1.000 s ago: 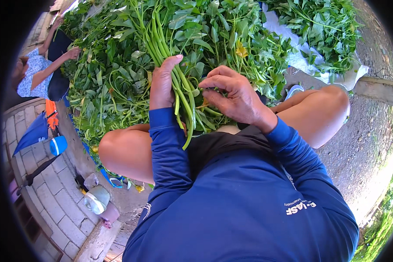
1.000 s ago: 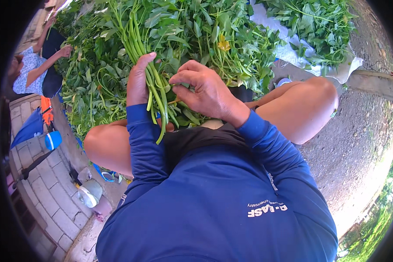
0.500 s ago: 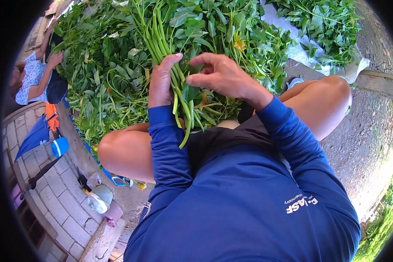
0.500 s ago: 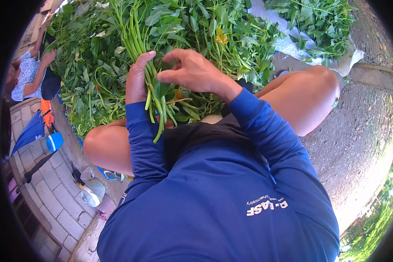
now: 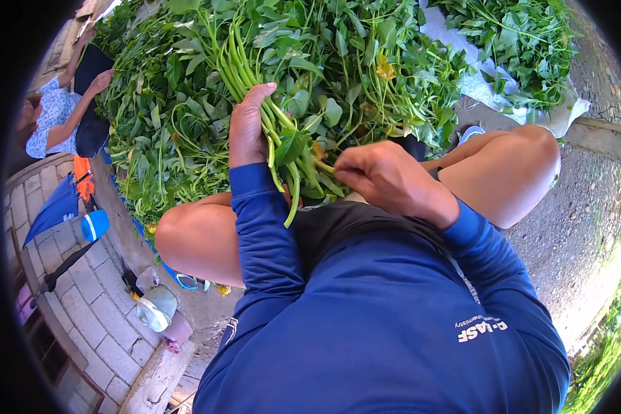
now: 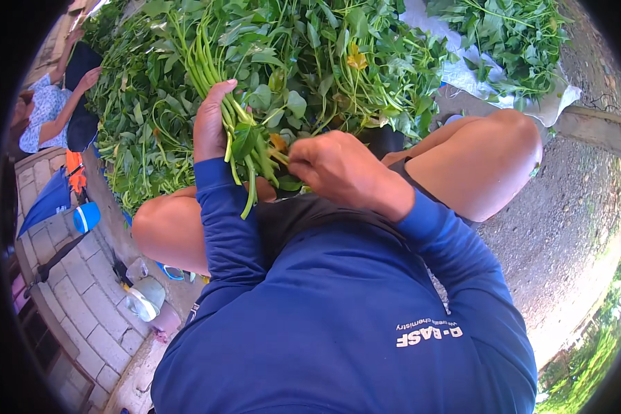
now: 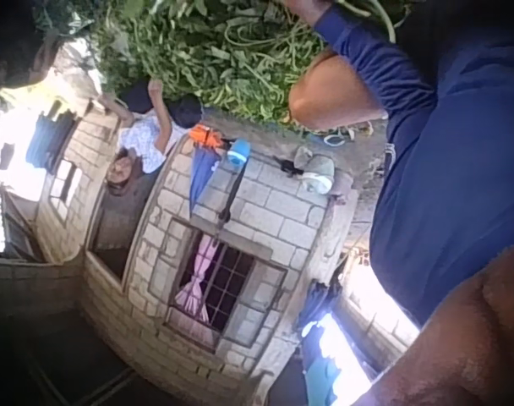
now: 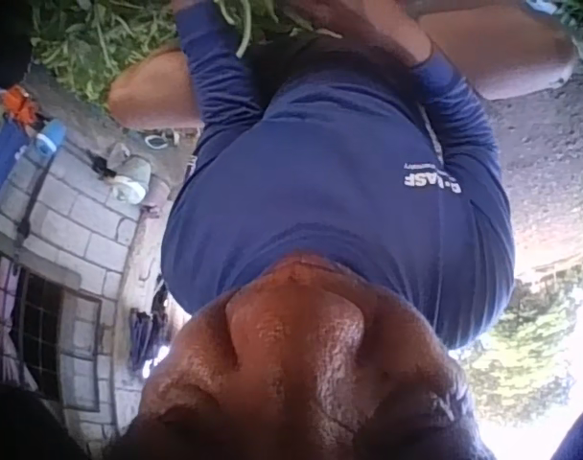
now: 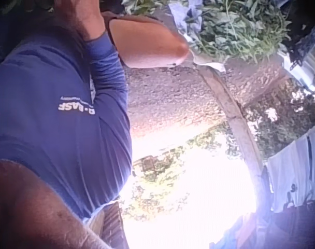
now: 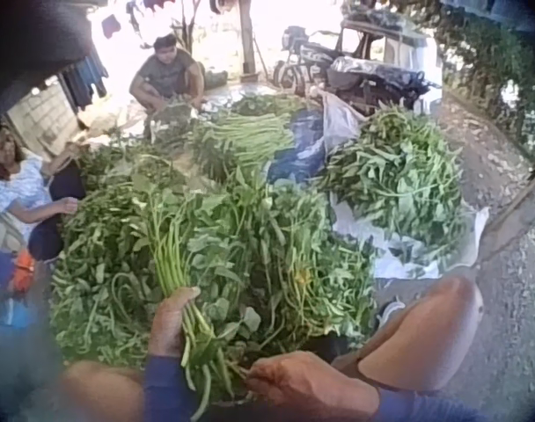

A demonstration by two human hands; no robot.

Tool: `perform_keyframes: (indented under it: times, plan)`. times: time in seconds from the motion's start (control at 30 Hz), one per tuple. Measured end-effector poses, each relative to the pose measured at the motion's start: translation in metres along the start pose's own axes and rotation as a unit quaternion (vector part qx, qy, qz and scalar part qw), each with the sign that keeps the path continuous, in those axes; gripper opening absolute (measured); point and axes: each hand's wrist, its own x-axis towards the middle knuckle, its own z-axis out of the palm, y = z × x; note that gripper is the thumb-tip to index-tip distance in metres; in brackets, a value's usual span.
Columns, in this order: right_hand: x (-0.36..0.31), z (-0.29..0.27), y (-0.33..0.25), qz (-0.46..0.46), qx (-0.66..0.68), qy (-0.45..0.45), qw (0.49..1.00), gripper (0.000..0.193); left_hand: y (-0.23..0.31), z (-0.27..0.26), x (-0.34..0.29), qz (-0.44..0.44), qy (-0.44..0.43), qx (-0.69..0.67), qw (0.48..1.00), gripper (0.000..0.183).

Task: The person picks through a pile of leafy greens, gathers them into a bunch, trims the stems with a sickle, and secures the bunch with a rubber band.

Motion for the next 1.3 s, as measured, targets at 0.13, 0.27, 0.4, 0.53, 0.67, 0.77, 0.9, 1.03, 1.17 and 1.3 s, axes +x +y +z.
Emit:
perform_keyframes:
  times: [0.13,0.27,0.4,0.53,0.67,0.77,0.9,1.03,1.17,1.3]
  plan:
    - [-0.036,-0.027,0.017,0.010,-0.078,-0.123,0.989,0.015,0.010,-0.009,0.004,0.018,0.028,-0.006,0.999,0.025]
    - [-0.041,-0.029,0.029,0.126,-0.316,-0.104,0.934,0.022,0.021,-0.014,0.004,0.037,0.060,-0.001,0.998,0.026]
    - [0.042,0.009,0.064,0.133,-0.061,-0.099,0.984,0.027,0.042,-0.027,-0.010,0.097,0.123,0.047,0.987,0.036]
    - [0.130,0.086,0.141,0.142,0.075,0.030,0.987,0.030,0.073,-0.031,-0.033,0.138,0.170,0.043,0.975,0.033]
    - [0.209,0.117,0.224,0.326,0.436,0.178,0.820,0.033,0.074,-0.026,-0.039,0.131,0.152,0.040,0.979,0.027]
    - [0.251,0.122,0.253,0.399,0.199,0.342,0.827,0.027,0.061,-0.016,-0.040,0.143,0.163,0.044,0.975,0.020]
    - [0.269,0.128,0.223,0.404,0.199,0.304,0.840,0.033,0.055,-0.033,-0.032,0.156,0.154,0.028,0.975,0.020]
    - [0.251,0.102,0.203,0.375,0.123,0.281,0.875,0.027,0.054,-0.037,-0.021,0.119,0.137,0.012,0.983,0.023]
    - [0.209,0.047,0.181,0.324,0.500,0.116,0.795,0.016,0.059,-0.033,-0.019,0.141,0.134,0.031,0.980,0.021]
    - [0.182,-0.021,0.183,0.262,0.639,0.071,0.720,0.021,0.052,-0.023,-0.012,0.147,0.097,0.009,0.984,0.023]
